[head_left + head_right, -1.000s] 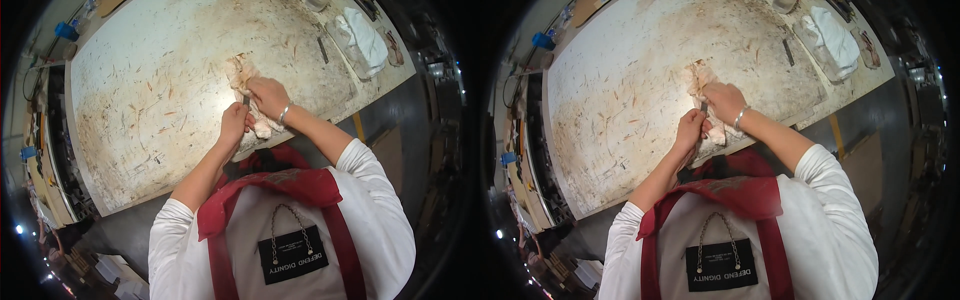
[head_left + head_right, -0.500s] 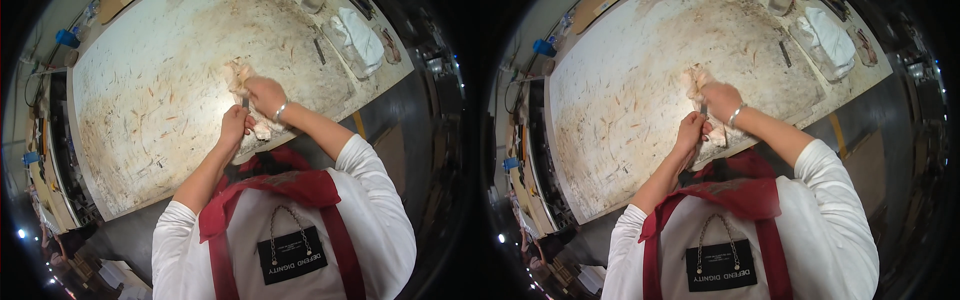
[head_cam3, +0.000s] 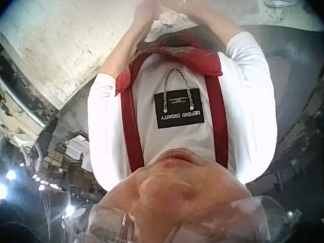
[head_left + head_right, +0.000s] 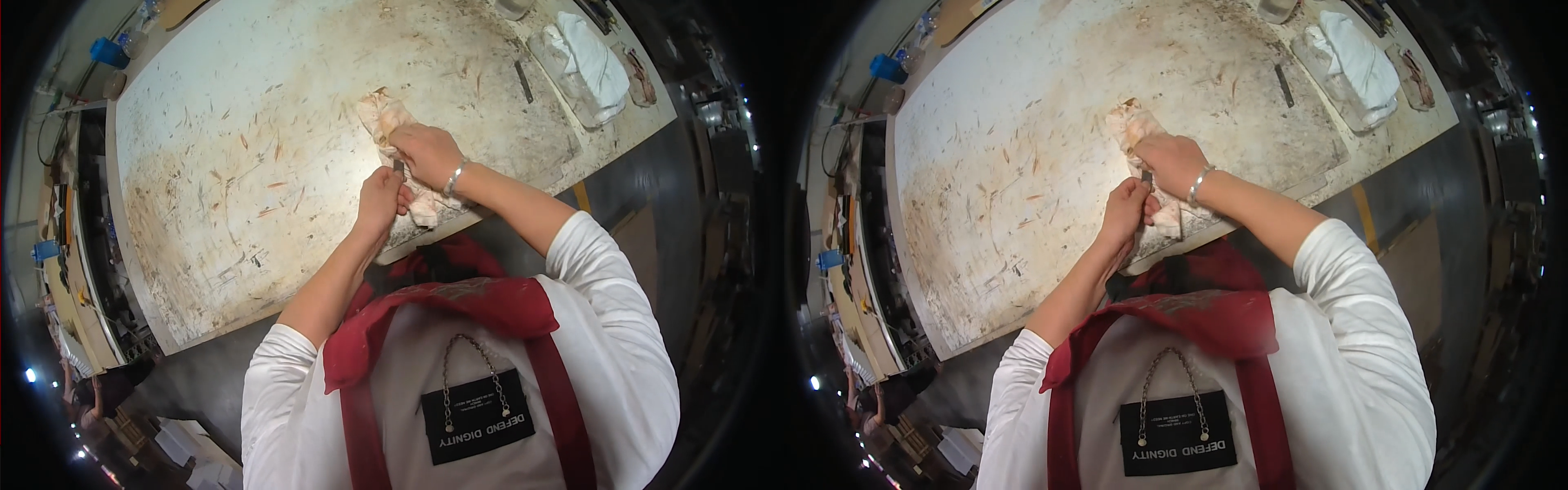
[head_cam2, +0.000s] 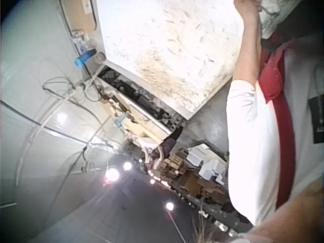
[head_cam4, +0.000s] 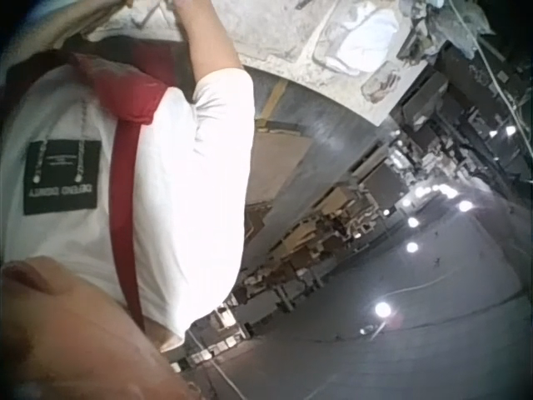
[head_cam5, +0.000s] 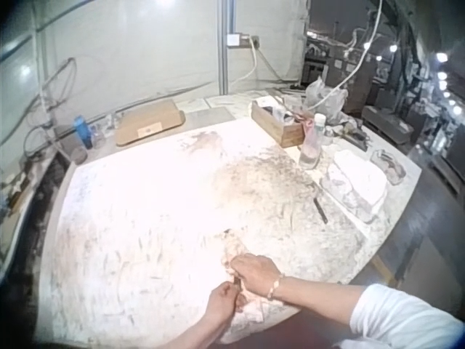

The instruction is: The person scrapes a piece of hide on a workbench using a metal tool while occasionally pouring liquid from a bottle onto the material.

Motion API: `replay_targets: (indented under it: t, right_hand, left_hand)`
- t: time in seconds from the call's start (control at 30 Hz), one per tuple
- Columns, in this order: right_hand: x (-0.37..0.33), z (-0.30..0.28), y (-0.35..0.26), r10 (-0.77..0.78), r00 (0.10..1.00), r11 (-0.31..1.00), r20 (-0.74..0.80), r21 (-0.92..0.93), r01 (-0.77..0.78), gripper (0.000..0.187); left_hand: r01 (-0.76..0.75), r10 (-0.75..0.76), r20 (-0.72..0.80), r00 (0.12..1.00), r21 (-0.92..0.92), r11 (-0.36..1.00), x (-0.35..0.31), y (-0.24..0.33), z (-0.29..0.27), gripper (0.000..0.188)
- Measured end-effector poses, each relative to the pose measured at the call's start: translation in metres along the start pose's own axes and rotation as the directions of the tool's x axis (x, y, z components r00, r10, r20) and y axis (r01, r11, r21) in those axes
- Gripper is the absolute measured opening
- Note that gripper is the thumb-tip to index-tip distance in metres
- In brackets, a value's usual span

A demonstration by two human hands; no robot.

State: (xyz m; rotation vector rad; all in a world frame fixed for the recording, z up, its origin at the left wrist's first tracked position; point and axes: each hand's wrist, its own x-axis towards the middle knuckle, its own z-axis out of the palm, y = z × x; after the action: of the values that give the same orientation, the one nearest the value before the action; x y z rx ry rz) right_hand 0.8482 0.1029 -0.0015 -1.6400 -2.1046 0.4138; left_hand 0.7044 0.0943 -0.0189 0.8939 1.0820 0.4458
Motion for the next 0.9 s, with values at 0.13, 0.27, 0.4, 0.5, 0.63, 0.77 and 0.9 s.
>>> replay_targets:
  t: [0.13,0.27,0.4,0.5,0.63,0.77,0.9]
  right_hand:
    - [0.001,0.007,0.008,-0.035,0.997,0.999,-0.075,-0.015,0.033,0.009]
    - [-0.003,0.011,0.007,-0.015,0.997,1.000,-0.076,-0.008,0.015,0.014]
    - [-0.007,0.012,-0.002,0.025,0.998,0.999,-0.059,0.025,-0.023,0.016]
    - [-0.007,0.010,-0.001,0.066,0.997,0.997,-0.039,0.052,-0.064,0.016]
    - [0.002,0.002,0.006,0.261,0.965,0.944,0.030,0.201,-0.262,0.017]
    - [0.000,-0.007,0.030,0.365,0.928,0.851,-0.075,0.431,-0.299,0.026]
    - [-0.011,-0.015,0.016,0.242,0.970,0.825,-0.001,0.526,-0.205,0.026]
  left_hand:
    - [-0.004,0.004,-0.019,1.000,-0.004,1.000,-0.004,0.001,-0.003,0.018]
    - [-0.003,0.003,-0.022,1.000,-0.001,1.000,-0.011,0.001,-0.012,0.018]
    - [0.014,-0.013,-0.019,1.000,0.051,0.999,-0.017,-0.001,-0.022,0.017]
    - [0.019,-0.017,-0.021,1.000,0.095,0.995,-0.021,0.002,-0.026,0.017]
    - [0.051,-0.048,-0.033,0.998,0.101,0.994,-0.045,0.004,-0.036,0.019]
    - [0.047,-0.033,-0.108,0.994,0.128,0.991,-0.055,0.011,-0.042,0.019]
    - [-0.079,0.094,-0.093,0.991,0.155,0.985,-0.035,0.027,-0.025,0.019]
